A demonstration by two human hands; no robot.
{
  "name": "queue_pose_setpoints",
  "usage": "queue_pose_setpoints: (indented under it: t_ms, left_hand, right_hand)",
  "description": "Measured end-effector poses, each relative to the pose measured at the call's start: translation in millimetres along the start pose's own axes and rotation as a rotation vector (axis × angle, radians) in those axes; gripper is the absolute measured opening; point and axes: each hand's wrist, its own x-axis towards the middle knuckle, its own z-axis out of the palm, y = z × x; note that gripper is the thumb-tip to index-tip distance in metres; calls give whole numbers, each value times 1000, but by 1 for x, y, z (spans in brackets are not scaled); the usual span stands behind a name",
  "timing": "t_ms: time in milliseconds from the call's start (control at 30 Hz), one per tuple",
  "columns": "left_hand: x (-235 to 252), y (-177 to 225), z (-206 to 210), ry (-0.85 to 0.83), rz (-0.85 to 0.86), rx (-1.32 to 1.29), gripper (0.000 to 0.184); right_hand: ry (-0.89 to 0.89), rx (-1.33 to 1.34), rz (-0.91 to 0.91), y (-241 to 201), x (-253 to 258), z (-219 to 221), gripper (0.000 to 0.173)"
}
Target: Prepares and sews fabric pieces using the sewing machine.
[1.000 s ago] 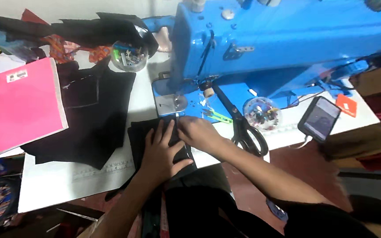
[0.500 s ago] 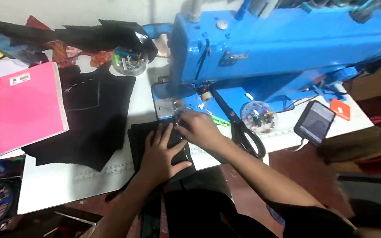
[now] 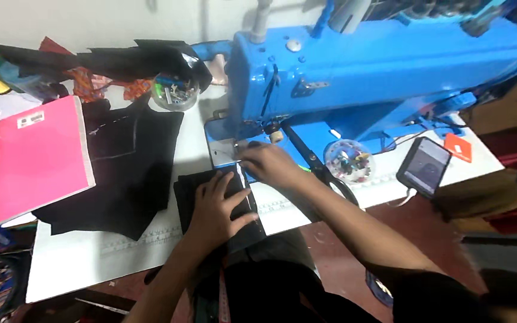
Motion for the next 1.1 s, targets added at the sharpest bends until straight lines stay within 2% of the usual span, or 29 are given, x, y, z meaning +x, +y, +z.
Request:
queue_pose_setpoints:
  t_ms: [133,200,267,367,433,600,767,1100]
  left_hand:
    - [30,-11,-13,34,-108,8,36]
    - [45,-14,-22,-53,-197,6,36]
    - [58,-20,-26,-77,-188,-19,30]
    - [77,-28,-37,-265,-174,-128,22]
    - [81,-33,-40,-312,-159,-226,20]
    - [79,-35,-41,-272,-191,-393,17]
    - [74,-34,-40,-214,-194,-484,16]
    - [71,-31,-41,-192,-225,-613,12]
  right_hand:
    - [-72,32,-72,4,7,-1,16]
    - [-57,21,-86,2,7,-2,13]
    - [-37,44,-87,0,4,-2,13]
    - [36,109,-79,-1,0,-1,14]
    - [99,142,-38,-4,-5,0,14]
    - [276,301,174,-20,-30,1,14]
    - [274,514,300,-43,-51,8,11]
    - [311,522,384,-53,-41,20,10]
